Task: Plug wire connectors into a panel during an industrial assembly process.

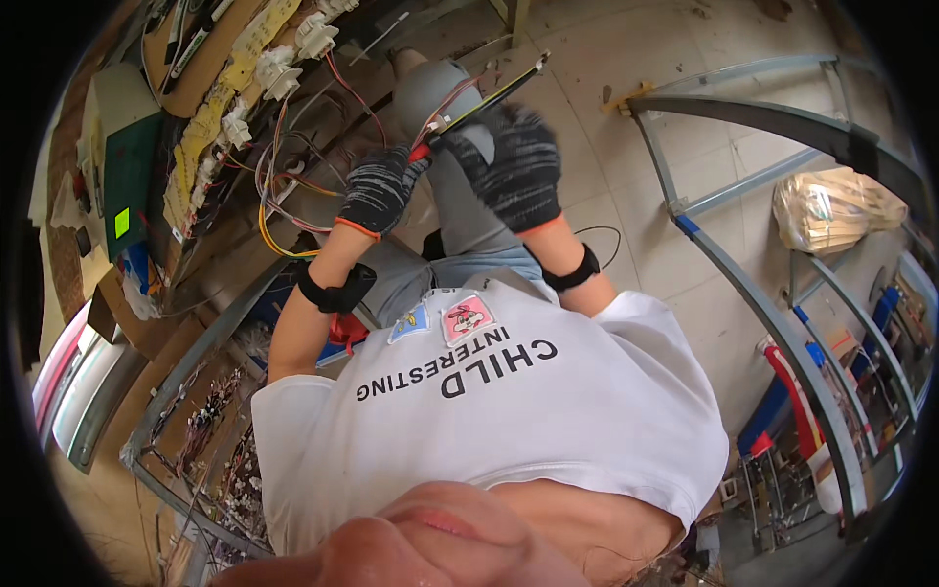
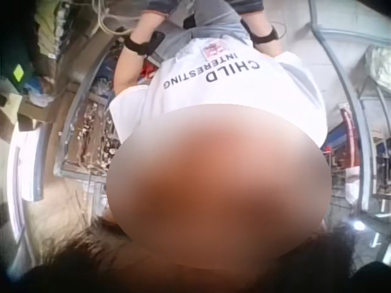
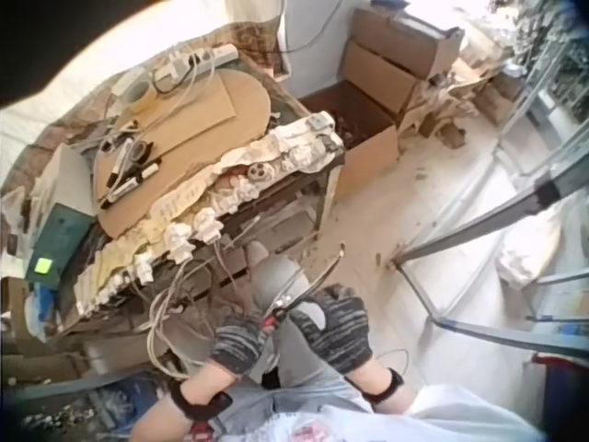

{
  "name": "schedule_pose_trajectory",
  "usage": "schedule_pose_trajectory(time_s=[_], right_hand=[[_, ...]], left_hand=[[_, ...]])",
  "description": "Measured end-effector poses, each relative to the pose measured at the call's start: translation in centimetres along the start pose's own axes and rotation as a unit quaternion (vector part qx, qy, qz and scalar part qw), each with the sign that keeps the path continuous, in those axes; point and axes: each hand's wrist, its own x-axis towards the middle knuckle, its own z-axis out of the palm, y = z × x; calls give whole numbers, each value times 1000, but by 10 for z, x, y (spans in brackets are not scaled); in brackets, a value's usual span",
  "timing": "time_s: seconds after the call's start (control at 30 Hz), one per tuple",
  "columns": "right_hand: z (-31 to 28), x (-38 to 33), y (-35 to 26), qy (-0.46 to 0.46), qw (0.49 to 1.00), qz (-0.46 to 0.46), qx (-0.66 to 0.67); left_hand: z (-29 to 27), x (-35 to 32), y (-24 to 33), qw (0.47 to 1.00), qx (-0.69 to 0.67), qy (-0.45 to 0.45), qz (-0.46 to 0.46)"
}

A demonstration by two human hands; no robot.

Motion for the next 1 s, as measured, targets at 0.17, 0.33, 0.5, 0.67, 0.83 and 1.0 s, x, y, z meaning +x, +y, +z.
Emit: schedule_pose_trajectory(time_s=[0.17,0.33,0.5,0.67,0.83,1.0], right_hand=[[23,24,3,29,987,-94,-123],[28,27,-14,38,962,89,255],[37,46,-33,131,939,23,316],[56,93,-27,116,934,-31,336],[53,106,-40,-20,794,131,594],[54,111,-39,-20,802,144,579]], left_hand=[[5,3,12,993,78,82,30],[5,8,-1,974,-73,208,50],[-3,21,-9,954,-208,195,98],[-25,31,-1,971,-161,158,85],[-38,33,6,968,-173,176,52],[-26,41,-5,966,-125,204,101]])
